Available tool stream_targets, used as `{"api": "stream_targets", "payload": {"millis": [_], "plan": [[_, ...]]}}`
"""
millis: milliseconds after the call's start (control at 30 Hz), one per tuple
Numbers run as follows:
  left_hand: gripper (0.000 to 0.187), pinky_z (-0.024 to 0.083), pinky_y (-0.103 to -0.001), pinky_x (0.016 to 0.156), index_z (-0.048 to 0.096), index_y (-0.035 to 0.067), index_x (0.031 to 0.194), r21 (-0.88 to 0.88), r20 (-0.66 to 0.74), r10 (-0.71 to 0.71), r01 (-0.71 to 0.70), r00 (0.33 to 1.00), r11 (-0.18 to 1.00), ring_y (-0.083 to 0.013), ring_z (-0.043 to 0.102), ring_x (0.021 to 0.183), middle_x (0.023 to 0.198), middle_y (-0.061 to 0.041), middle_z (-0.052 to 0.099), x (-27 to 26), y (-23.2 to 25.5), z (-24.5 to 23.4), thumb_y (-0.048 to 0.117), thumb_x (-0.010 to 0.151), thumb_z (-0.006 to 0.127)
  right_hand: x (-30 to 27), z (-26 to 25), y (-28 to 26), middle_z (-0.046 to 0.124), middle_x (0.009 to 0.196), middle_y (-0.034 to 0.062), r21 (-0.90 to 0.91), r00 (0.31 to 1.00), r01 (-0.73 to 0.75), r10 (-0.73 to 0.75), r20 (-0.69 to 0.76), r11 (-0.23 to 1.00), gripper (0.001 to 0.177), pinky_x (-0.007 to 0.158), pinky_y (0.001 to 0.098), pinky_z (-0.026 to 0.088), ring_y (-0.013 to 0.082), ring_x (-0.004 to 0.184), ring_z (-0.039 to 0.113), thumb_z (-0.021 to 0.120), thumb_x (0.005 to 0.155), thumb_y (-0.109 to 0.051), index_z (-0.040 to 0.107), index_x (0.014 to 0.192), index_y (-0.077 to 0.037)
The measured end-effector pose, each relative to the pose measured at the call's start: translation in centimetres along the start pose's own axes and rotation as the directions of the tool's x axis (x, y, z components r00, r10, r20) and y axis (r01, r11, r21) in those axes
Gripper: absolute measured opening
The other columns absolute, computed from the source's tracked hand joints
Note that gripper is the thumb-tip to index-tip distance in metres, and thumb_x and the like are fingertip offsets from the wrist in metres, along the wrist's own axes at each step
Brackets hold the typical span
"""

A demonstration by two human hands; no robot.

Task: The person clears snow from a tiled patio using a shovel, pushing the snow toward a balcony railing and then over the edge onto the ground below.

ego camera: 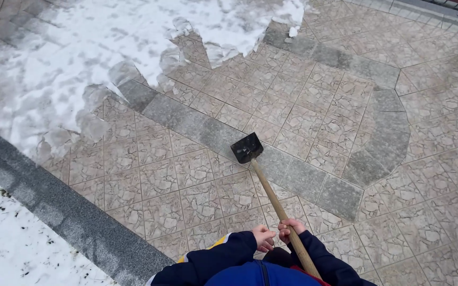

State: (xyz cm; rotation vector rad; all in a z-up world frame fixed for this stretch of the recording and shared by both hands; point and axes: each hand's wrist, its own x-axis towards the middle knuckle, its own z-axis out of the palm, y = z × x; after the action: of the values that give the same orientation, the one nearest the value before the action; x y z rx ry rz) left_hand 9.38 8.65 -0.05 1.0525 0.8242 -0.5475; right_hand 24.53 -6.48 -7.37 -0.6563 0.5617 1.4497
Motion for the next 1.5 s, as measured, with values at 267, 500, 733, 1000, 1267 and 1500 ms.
{"api": "stream_targets", "payload": {"millis": [267,500,733,1000,1267,1500], "plan": [[0.05,0.056,-0.03,0.063,0.061,0.018,0.111,0.252,0.021,-0.052,0.045,0.998,0.967,-0.0035,0.068,0.074,0.087,0.01,0.076,7.9,12.6,4.9,0.066,0.097,0.055,3.7,-3.7,-7.6,0.052,0.061,0.0039,0.098,0.975,0.187,-0.172,-0.143,0.977,0.018,0.048,0.0309,0.053,0.0103,0.041,0.048,0.064,0.089,-0.018,0.056,0.081,-0.004],[0.062,0.062,-0.031,0.073,0.06,0.011,0.127,0.31,0.073,-0.106,0.078,0.992,0.948,-0.0118,0.072,0.088,0.107,0.001,0.072,17.6,24.6,7.7,0.066,0.099,0.051,4.6,-1.4,-20.6,0.05,0.063,0.0015,0.202,0.978,0.185,-0.159,-0.138,0.962,0.01,0.048,0.0275,0.054,0.0074,0.042,0.046,0.06,0.086,-0.011,0.054,0.089,-0.003],[0.048,0.06,-0.026,0.043,0.062,0.004,0.121,0.007,-0.051,-0.186,0.186,0.981,0.983,-0.0146,0.071,0.051,0.077,-0.01,0.07,28.7,35.1,13.1,0.045,0.096,0.068,5.7,-3.1,-35.2,0.043,0.059,-0.0028,0.189,0.998,0.064,-0.058,-0.037,0.98,0.019,0.052,0.0273,0.056,0.0063,0.042,0.043,0.059,0.089,-0.018,0.051,0.075,-0.009],[0.048,0.055,-0.032,0.037,0.059,0.006,0.116,-0.081,-0.189,-0.132,0.118,0.973,0.99,-0.0166,0.061,0.045,0.09,-0.012,0.067,33.4,48.6,13.9,0.041,0.087,0.074,9.1,-0.3,-46.7,0.045,0.06,-0.0024,0.18,0.998,0.052,-0.044,-0.053,0.982,0.014,0.048,0.029,0.053,0.0079,0.04,0.044,0.059,0.09,-0.014,0.052,0.079,-0.011],[0.034,0.05,-0.039,0.044,0.05,-0.001,0.108,-0.035,-0.218,-0.127,0.122,0.968,0.992,-0.0244,0.067,0.058,0.075,-0.019,0.069,48.9,60.1,9.0,0.015,0.083,0.066,14.4,10.1,-60.4,0.047,0.066,-0.0011,0.007,0.979,-0.028,0.029,-0.2,1.0,0.011,0.048,0.0312,0.048,0.0107,0.044,0.045,0.061,0.089,-0.012,0.051,0.087,-0.015],[0.014,0.052,-0.038,0.044,0.065,-0.001,0.078,0.158,-0.203,-0.117,0.151,0.972,0.976,-0.026,0.062,0.051,0.063,-0.015,0.065,54.8,73.7,4.6,0.011,0.071,0.067,19.2,19.0,-71.4,0.049,0.066,0.0116,-0.065,0.948,0.023,-0.043,-0.317,0.998,0.022,0.039,0.0331,0.042,0.0185,0.045,0.046,0.061,0.083,-0.001,0.053,0.103,-0.006]]}}
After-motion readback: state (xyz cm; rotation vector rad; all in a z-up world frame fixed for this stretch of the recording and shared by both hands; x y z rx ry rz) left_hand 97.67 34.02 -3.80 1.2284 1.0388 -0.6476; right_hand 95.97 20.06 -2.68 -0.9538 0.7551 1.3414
